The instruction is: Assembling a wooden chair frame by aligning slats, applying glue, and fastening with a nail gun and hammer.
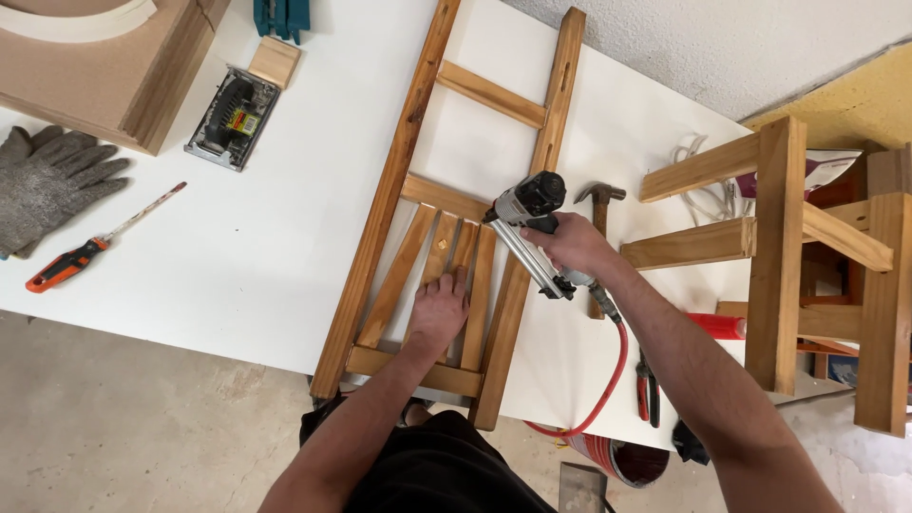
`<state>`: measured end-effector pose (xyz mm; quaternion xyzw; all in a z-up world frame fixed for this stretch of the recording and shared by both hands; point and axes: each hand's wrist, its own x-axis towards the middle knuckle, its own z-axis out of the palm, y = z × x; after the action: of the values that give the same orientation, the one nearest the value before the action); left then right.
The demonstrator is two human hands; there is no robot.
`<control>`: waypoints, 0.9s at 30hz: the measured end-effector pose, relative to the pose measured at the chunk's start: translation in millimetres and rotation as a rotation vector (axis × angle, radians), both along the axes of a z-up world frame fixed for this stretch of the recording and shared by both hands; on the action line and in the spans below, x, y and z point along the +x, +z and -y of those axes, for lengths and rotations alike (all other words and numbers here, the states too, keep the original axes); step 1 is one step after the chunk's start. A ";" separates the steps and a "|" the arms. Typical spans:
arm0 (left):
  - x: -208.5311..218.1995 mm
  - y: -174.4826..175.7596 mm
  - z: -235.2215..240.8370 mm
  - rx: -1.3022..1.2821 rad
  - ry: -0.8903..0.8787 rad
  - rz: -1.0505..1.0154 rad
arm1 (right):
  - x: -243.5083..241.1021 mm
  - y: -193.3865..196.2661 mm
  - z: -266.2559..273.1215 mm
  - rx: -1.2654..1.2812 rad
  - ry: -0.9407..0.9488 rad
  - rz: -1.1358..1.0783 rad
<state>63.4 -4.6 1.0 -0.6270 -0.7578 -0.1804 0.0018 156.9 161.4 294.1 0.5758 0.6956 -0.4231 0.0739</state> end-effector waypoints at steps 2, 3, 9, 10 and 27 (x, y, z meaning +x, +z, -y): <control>3.1 -14.9 -4.9 0.007 0.006 -0.017 | -0.9 -2.6 -2.2 0.000 0.002 -0.010; 4.2 -20.5 -6.5 0.039 0.005 -0.040 | -0.7 -4.8 -3.2 0.000 0.007 -0.010; 7.3 -36.8 -9.1 0.092 0.003 -0.095 | -2.2 -8.8 -5.1 -0.006 0.014 -0.010; 6.5 -38.7 -10.3 0.108 0.007 -0.095 | -3.1 -10.3 -6.5 -0.013 0.015 -0.011; 3.5 -35.2 -9.4 0.174 0.003 -0.114 | -12.6 -13.7 -11.4 -0.019 0.042 -0.005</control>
<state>66.9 4.8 -34.2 -0.6326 -0.7390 -0.2094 0.0995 144.2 172.8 280.4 0.5593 0.7037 -0.4294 0.0867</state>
